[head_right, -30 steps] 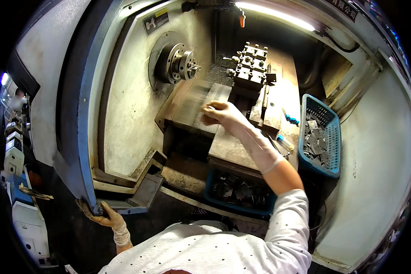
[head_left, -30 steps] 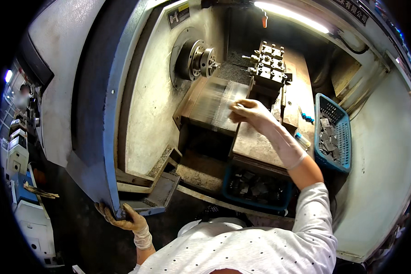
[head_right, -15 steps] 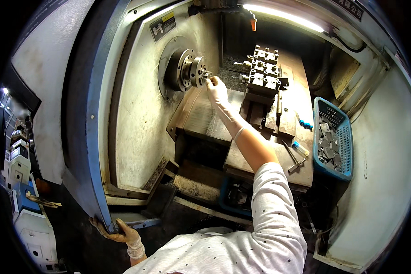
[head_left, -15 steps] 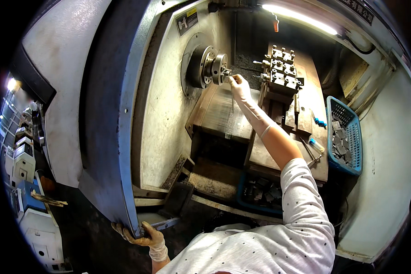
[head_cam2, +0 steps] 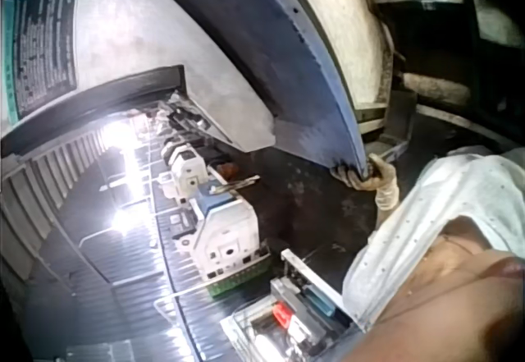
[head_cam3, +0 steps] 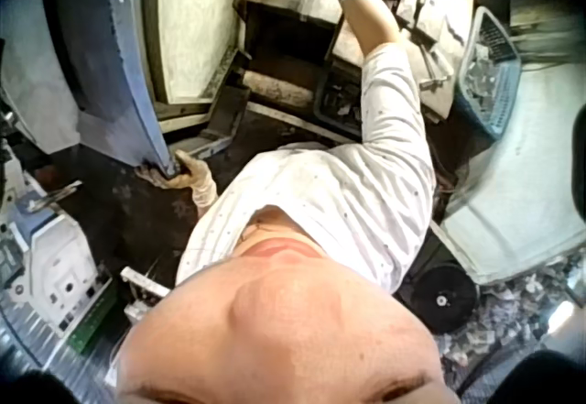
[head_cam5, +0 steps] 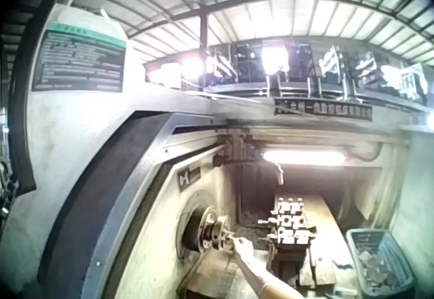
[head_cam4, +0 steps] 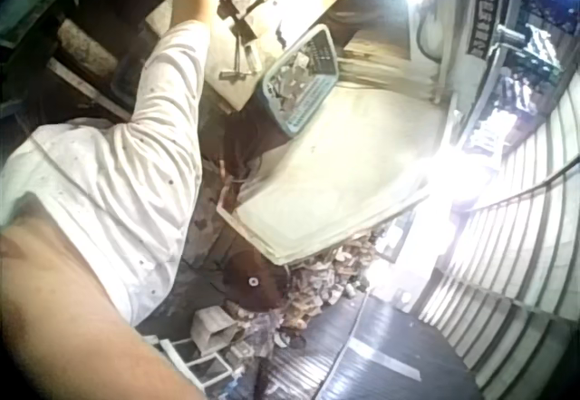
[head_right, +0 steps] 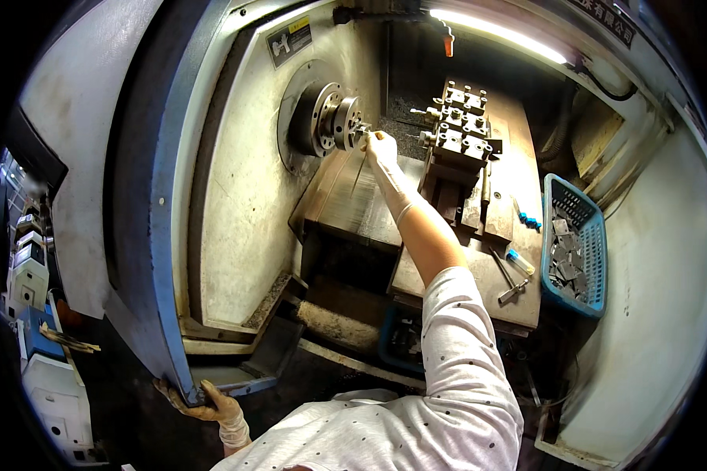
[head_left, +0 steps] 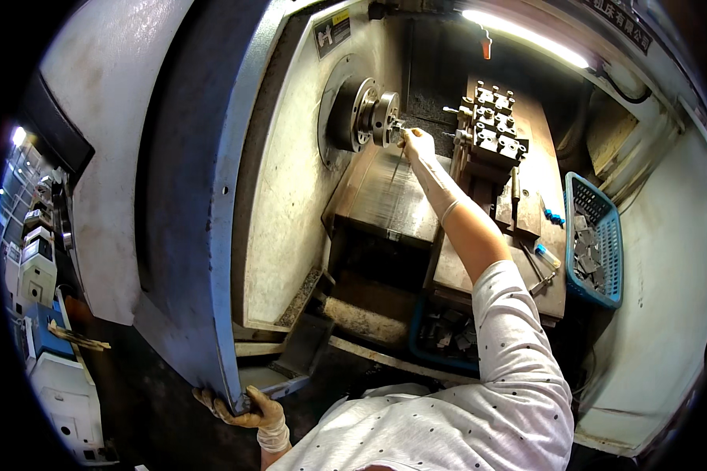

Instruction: The person operates a CNC lathe in a workshop, repeatedly opening the machine door, loading small metal parts into the chuck, and closing the door to run the cycle. They handle parts one at a time, placing finished pieces into a red basket.

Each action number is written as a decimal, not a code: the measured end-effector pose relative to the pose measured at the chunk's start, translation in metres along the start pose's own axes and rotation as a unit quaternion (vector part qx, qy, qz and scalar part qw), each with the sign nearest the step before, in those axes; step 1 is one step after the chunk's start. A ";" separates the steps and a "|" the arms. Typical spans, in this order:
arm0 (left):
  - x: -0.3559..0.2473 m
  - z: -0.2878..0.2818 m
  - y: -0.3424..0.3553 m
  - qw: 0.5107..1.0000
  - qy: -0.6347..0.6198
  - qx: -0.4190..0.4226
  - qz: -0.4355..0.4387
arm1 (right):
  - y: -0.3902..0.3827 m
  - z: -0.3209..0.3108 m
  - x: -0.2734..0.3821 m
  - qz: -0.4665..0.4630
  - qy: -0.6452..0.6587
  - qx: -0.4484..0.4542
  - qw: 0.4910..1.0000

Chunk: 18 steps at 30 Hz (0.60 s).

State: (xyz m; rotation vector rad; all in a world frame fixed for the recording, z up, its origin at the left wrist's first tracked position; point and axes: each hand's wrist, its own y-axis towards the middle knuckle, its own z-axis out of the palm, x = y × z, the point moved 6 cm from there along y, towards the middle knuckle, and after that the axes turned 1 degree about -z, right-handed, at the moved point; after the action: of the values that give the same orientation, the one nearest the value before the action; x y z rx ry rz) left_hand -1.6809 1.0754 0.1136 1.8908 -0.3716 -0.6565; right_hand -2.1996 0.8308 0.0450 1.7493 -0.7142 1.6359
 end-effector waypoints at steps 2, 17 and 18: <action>0.002 -0.002 -0.002 1.000 0.007 -0.001 -0.008 | -0.003 0.002 0.009 0.018 -0.025 0.023 0.999; -0.011 0.003 0.010 1.000 0.018 -0.004 -0.007 | -0.080 0.034 -0.018 0.074 0.222 -0.040 0.971; -0.012 0.000 0.011 1.000 0.012 -0.009 -0.002 | -0.095 0.039 0.000 0.176 0.253 -0.037 0.951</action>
State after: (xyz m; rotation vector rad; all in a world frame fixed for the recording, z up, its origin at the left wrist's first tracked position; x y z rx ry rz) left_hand -1.6897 1.0774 0.1272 1.8812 -0.3460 -0.6384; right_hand -2.1024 0.8629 0.0362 1.1102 -0.8520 2.1509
